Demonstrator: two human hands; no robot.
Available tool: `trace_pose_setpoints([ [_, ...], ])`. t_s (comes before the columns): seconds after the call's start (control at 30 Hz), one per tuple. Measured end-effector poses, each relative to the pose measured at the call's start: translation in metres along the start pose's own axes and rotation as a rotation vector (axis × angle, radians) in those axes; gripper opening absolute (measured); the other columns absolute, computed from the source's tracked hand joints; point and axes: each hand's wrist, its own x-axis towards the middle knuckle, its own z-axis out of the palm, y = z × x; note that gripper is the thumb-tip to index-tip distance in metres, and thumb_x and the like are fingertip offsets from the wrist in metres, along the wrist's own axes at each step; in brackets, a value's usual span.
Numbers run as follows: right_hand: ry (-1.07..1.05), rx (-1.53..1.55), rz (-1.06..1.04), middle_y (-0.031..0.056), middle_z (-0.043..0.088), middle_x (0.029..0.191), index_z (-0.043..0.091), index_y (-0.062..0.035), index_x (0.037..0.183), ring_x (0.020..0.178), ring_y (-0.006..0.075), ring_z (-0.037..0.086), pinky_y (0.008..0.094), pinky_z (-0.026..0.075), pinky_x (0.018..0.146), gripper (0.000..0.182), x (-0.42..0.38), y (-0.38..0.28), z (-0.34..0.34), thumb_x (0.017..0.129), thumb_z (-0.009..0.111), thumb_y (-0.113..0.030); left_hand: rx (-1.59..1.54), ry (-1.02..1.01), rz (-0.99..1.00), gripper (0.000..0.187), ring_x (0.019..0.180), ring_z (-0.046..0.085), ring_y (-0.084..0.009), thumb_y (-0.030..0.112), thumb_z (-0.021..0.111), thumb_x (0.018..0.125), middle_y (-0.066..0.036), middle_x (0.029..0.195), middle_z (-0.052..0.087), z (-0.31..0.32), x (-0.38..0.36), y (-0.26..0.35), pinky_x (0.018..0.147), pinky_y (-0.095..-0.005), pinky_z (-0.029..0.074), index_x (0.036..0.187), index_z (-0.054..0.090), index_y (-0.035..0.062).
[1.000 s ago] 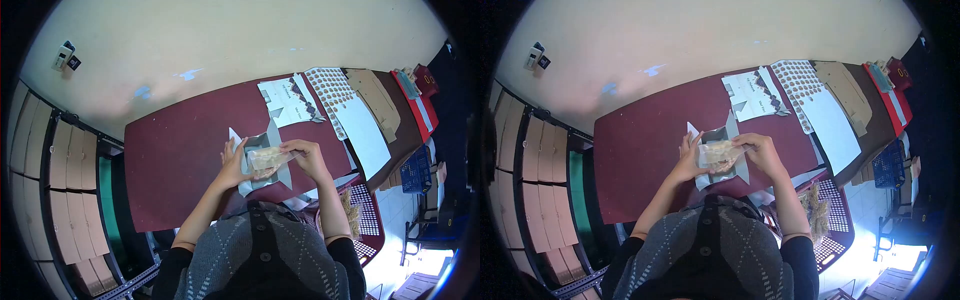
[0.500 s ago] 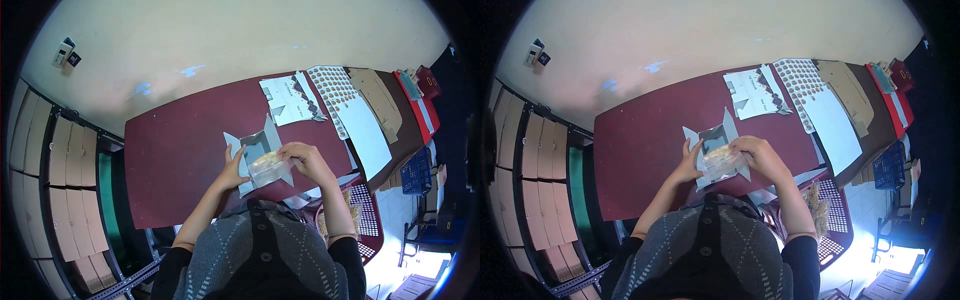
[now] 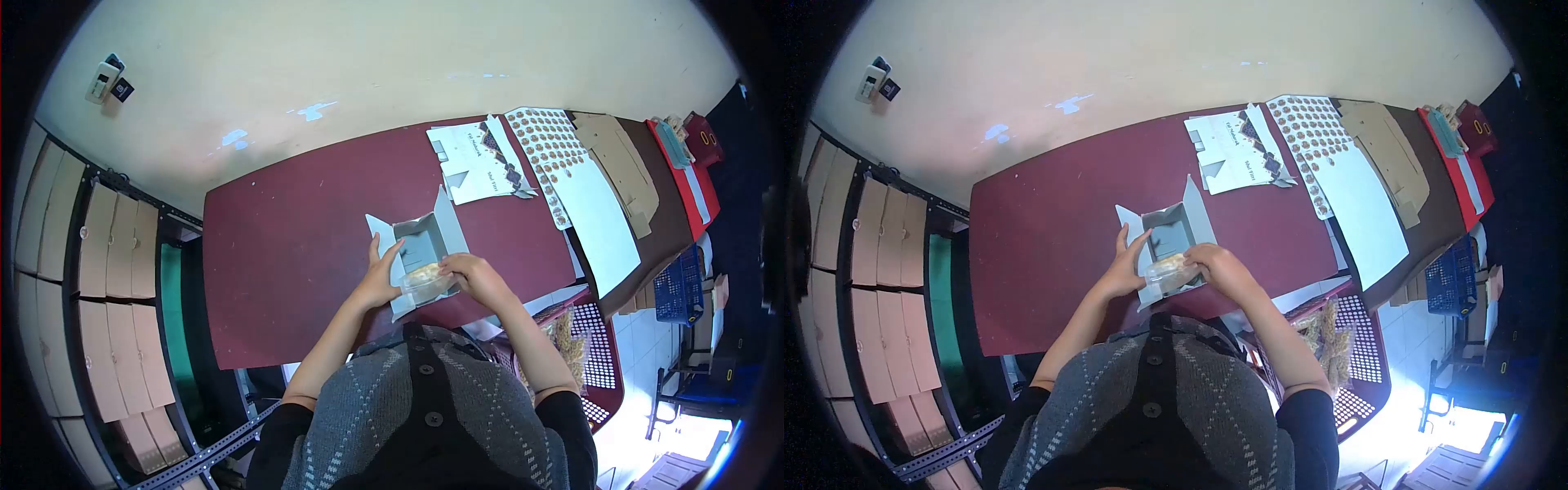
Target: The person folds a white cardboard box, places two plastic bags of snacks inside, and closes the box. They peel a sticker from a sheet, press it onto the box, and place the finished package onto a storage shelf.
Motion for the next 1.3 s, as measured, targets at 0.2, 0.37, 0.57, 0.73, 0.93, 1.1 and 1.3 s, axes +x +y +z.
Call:
trace_pose_setpoints([
  [0.2,-0.072,-0.338,-0.009,0.0113,0.059,0.119,0.067,-0.0065,0.097,0.121,0.0294,0.048,0.0573,0.017,0.111,0.019,-0.012,-0.012,0.003,0.083,0.058,-0.014,0.227,0.193,0.073,0.049,0.141,0.003,-0.0434,0.015,0.053,0.088,-0.015,0.153,0.012,0.004,-0.008,0.016,0.103,-0.0699,-0.003,0.136,0.045,0.023],
  [0.37,-0.194,-0.403,0.08,0.0099,0.053,0.13,0.065,-0.0141,0.114,0.131,0.0322,0.035,0.063,0.003,0.11,0.032,-0.006,-0.01,-0.002,0.092,0.051,-0.033,0.523,0.084,0.313,0.051,0.141,0.011,-0.0405,0.031,0.065,0.082,-0.01,0.145,0.037,0.004,-0.007,0.045,0.104,-0.0687,-0.006,0.13,0.052,0.0201],
  [0.57,-0.218,-0.525,0.134,0.006,0.062,0.103,0.057,-0.0147,0.125,0.103,0.0273,0.052,0.0436,0.035,0.087,0.047,0.007,-0.011,0.0,0.079,0.064,-0.014,0.694,-0.082,0.163,0.053,0.13,0.039,-0.0352,0.027,0.074,0.072,-0.011,0.108,0.065,0.018,0.019,0.035,0.109,-0.0652,-0.002,0.121,0.06,0.016],
  [0.73,-0.186,-0.844,0.056,0.0086,0.061,0.087,0.061,-0.006,0.097,0.088,0.0241,0.06,0.0346,0.041,0.08,0.028,0.022,0.011,0.034,0.069,0.066,-0.009,0.786,0.024,0.148,0.03,0.118,0.051,-0.0311,0.014,0.071,0.068,-0.013,0.095,0.066,0.037,0.025,0.031,0.11,-0.0629,0.003,0.095,0.061,0.0058],
  [0.93,-0.212,-0.899,0.06,0.0076,0.063,0.079,0.058,-0.0081,0.087,0.077,0.0223,0.064,0.0348,0.047,0.07,0.019,0.029,0.012,0.055,0.07,0.065,-0.01,0.83,0.035,0.229,0.053,0.123,0.047,-0.0346,0.018,0.075,0.064,-0.013,0.108,0.063,0.05,0.032,0.011,0.11,-0.0637,0.004,0.111,0.053,0.0076],
  [1.1,-0.257,-0.896,0.067,0.0024,0.062,0.075,0.058,-0.01,0.085,0.074,0.0177,0.064,0.0322,0.048,0.065,0.02,0.023,0.013,0.061,0.068,0.068,-0.014,0.693,-0.241,0.125,0.058,0.127,0.043,-0.0364,0.032,0.078,0.063,-0.015,0.113,0.062,0.023,0.035,0.019,0.109,-0.0644,-0.001,0.111,0.056,0.0065],
  [1.3,-0.344,-0.688,-0.078,0.0098,0.062,0.084,0.057,-0.006,0.089,0.081,0.0275,0.062,0.0373,0.045,0.074,0.02,0.018,0.018,0.036,0.071,0.065,-0.011,0.54,-0.402,0.163,0.1,0.134,0.028,-0.0463,0.073,0.07,0.054,-0.024,0.125,0.053,0.012,0.012,0.013,0.102,-0.0705,-0.01,0.124,0.049,0.0038],
])
